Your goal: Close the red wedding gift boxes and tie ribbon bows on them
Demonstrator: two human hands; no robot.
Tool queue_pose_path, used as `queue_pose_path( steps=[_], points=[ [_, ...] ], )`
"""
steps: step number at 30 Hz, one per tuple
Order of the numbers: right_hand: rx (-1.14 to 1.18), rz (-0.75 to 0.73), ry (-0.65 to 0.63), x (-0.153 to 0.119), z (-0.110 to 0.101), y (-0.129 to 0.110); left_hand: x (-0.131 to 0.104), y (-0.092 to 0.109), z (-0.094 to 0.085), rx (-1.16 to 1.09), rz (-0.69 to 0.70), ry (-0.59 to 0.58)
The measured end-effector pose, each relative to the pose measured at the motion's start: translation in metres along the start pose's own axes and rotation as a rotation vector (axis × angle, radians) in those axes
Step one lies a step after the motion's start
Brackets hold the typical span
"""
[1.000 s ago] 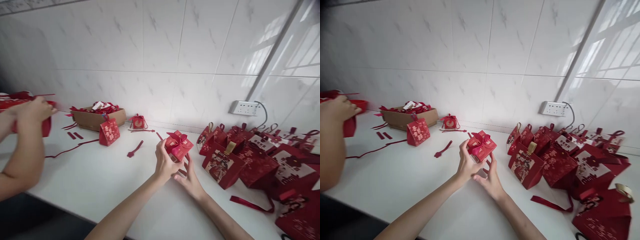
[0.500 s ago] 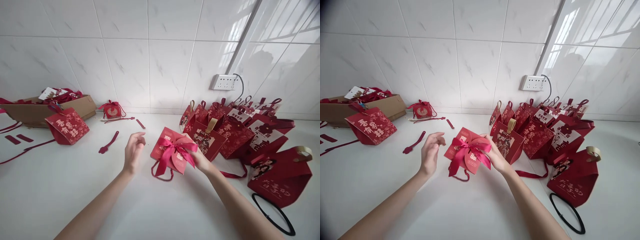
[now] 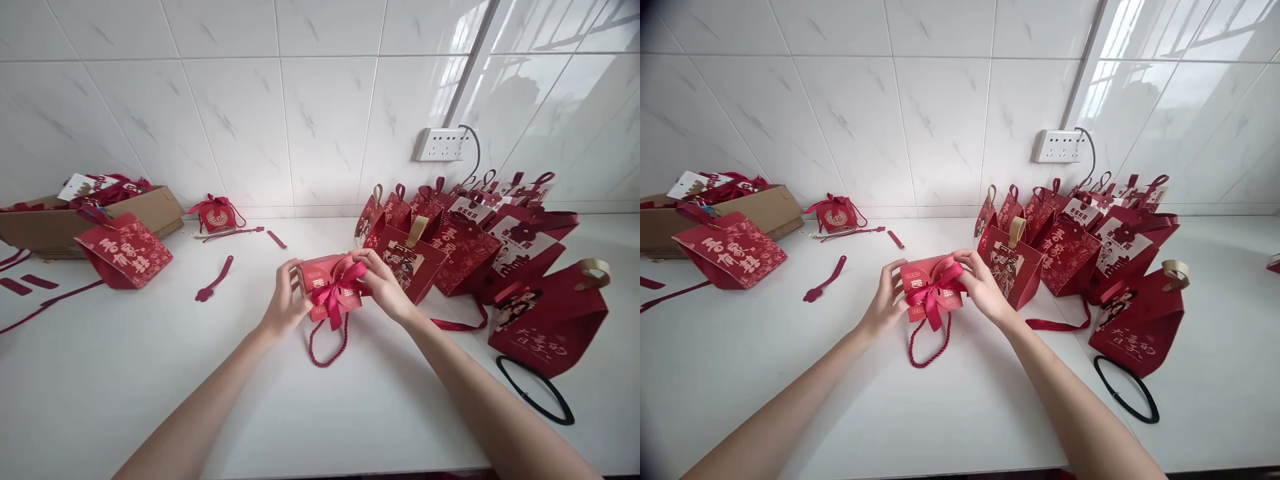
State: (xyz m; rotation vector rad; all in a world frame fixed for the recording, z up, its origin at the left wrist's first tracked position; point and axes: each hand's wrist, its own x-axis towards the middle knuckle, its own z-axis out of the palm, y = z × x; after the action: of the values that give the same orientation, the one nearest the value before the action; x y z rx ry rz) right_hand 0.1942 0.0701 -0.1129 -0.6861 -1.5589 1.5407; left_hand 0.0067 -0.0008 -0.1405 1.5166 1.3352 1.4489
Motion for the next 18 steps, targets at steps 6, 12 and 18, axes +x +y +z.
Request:
queue_pose_path(
  steps=[6, 12, 18],
  points=[
    [0.012, -0.043, -0.056, -0.0005, -0.0008, -0.0030, -0.0021, 0.0016, 0.0016, -0.029, 0.182, 0.102],
    [-0.187, -0.014, 0.053, -0.0023, 0.0051, -0.0040, -0.0005, 0.0059, -0.0051, -0.051, 0.239, 0.065],
    [-0.212, -0.015, -0.094, -0.0036, 0.0044, -0.0051, 0.0005, 0.0060, -0.0051, -0.019, 0.211, 0.107]
  ],
)
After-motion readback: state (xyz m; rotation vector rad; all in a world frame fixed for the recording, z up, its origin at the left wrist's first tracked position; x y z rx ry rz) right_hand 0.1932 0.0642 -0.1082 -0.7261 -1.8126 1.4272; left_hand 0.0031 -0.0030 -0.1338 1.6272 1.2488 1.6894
